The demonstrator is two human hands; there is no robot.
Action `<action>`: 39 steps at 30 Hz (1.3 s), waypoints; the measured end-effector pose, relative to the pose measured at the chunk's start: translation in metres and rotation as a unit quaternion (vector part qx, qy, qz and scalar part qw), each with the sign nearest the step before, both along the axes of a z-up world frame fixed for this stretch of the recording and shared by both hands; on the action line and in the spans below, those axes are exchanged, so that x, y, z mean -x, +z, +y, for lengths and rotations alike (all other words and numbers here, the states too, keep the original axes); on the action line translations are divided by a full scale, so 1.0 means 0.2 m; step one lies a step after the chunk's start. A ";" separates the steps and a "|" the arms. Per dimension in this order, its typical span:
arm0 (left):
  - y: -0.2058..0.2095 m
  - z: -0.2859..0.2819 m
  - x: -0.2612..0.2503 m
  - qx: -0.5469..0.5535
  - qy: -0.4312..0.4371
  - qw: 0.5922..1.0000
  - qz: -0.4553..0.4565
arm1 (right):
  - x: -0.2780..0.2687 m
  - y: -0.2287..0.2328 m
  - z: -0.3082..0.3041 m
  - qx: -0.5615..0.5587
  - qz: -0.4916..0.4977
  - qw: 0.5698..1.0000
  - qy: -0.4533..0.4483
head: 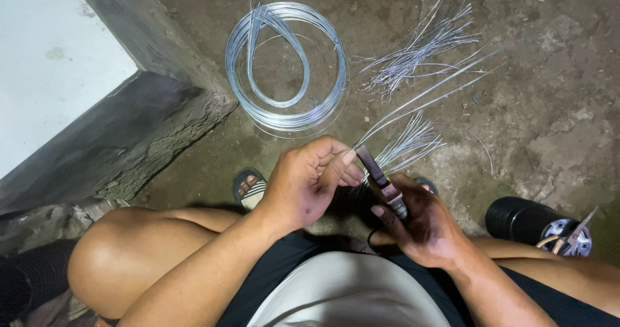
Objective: The person sits on the floor and uses pliers to cut a long coil of metal wire into short segments. The cut pieces are placed in a pile on the floor next to the coil.
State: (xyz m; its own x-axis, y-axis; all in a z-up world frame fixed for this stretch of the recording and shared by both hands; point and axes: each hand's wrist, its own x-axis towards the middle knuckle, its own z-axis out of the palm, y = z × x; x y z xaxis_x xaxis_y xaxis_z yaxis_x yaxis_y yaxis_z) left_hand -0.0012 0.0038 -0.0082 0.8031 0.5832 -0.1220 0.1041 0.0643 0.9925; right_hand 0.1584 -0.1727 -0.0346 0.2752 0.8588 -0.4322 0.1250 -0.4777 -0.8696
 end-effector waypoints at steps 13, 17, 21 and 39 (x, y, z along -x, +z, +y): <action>-0.23 -0.05 -0.05 0.220 0.058 0.973 -0.040 | 0.05 -0.12 0.01 0.001 0.067 0.989 -0.132; -0.26 -0.12 -0.05 0.193 0.027 0.980 0.052 | 0.07 -0.13 0.04 0.071 0.108 0.965 -0.228; -0.30 -0.21 -0.07 0.167 0.022 0.986 -0.001 | 0.07 -0.13 0.04 0.005 0.125 0.967 -0.223; -0.39 -0.18 -0.06 0.250 0.025 0.962 0.106 | 0.07 -0.23 -0.02 0.030 0.195 0.961 -0.192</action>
